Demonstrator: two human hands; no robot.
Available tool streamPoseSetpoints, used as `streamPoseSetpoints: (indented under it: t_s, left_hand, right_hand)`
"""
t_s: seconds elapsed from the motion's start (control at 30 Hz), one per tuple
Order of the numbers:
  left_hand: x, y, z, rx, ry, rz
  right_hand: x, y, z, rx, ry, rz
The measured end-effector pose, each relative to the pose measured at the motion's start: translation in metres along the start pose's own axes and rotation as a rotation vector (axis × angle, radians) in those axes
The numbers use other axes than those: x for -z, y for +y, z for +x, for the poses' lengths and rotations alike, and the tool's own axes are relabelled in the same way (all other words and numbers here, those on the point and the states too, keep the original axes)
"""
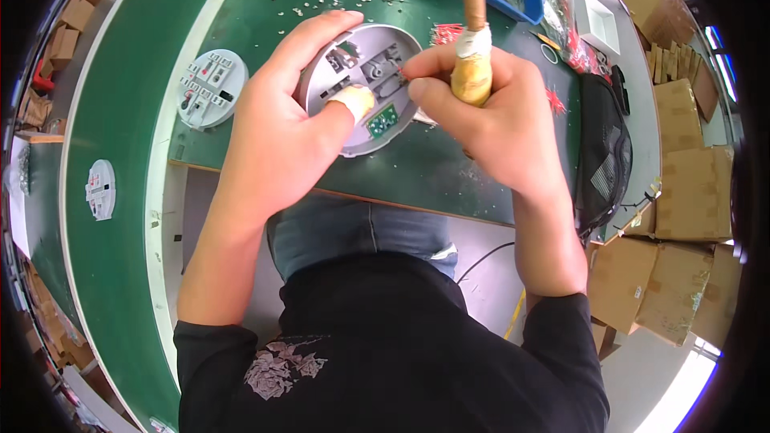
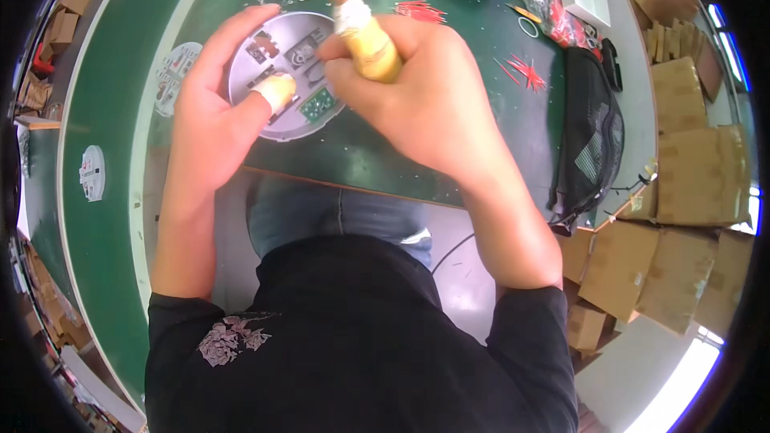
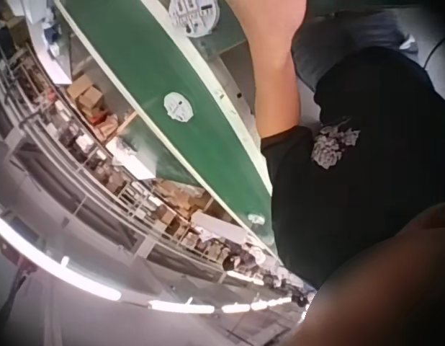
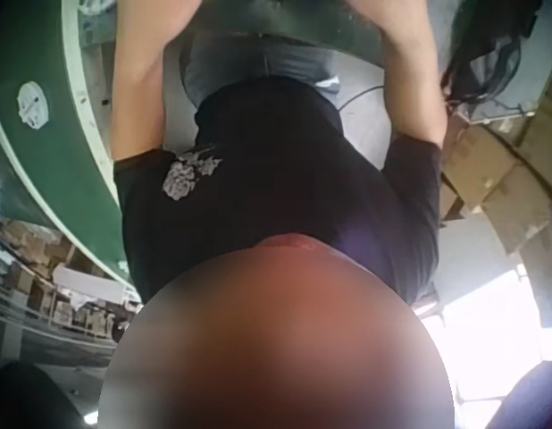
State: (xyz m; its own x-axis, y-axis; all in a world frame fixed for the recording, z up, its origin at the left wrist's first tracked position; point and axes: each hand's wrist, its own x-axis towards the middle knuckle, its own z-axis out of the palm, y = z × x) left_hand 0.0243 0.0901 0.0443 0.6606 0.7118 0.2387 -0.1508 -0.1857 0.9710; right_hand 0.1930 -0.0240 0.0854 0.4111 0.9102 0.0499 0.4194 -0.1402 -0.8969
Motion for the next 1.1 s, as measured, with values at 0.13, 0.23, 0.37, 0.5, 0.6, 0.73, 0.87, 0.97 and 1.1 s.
streamPoseSetpoints:
  t_s: [0.13,0.23,0.37,0.5,0.6,0.73,0.87,0.97,1.1]
  left_hand:
    - [-0.011,0.008,-0.002,0.049,-0.045,-0.095]
    - [-0.013,0.006,-0.003,-0.076,-0.054,-0.042]
    - [-0.007,-0.001,-0.001,-0.143,-0.091,0.144]
    - [-0.007,0.003,0.004,-0.199,-0.136,0.283]
    - [-0.007,0.0,0.003,-0.17,-0.157,0.344]
    - [-0.013,0.008,0.005,0.027,-0.19,0.154]
    - [-0.017,0.009,0.009,0.181,-0.207,0.061]
    - [-0.015,0.006,0.011,0.201,-0.2,0.064]
    - [-0.011,-0.002,0.017,0.141,-0.193,0.064]
  right_hand:
    - [0.002,-0.003,-0.002,-0.001,0.004,-0.094]
    - [0.002,-0.003,-0.005,0.011,0.009,-0.15]
    - [0.005,-0.016,-0.006,0.024,0.003,-0.314]
    - [0.011,-0.02,0.004,0.379,0.027,-0.53]
    - [0.015,-0.034,0.018,0.508,-0.07,-0.62]
    - [0.036,-0.051,0.035,0.603,-0.316,-0.599]
    - [0.031,-0.02,0.07,1.342,-0.262,-0.444]
    - [0.034,-0.024,0.072,1.345,-0.265,-0.544]
    - [0.031,-0.018,0.063,0.874,-0.313,-0.592]
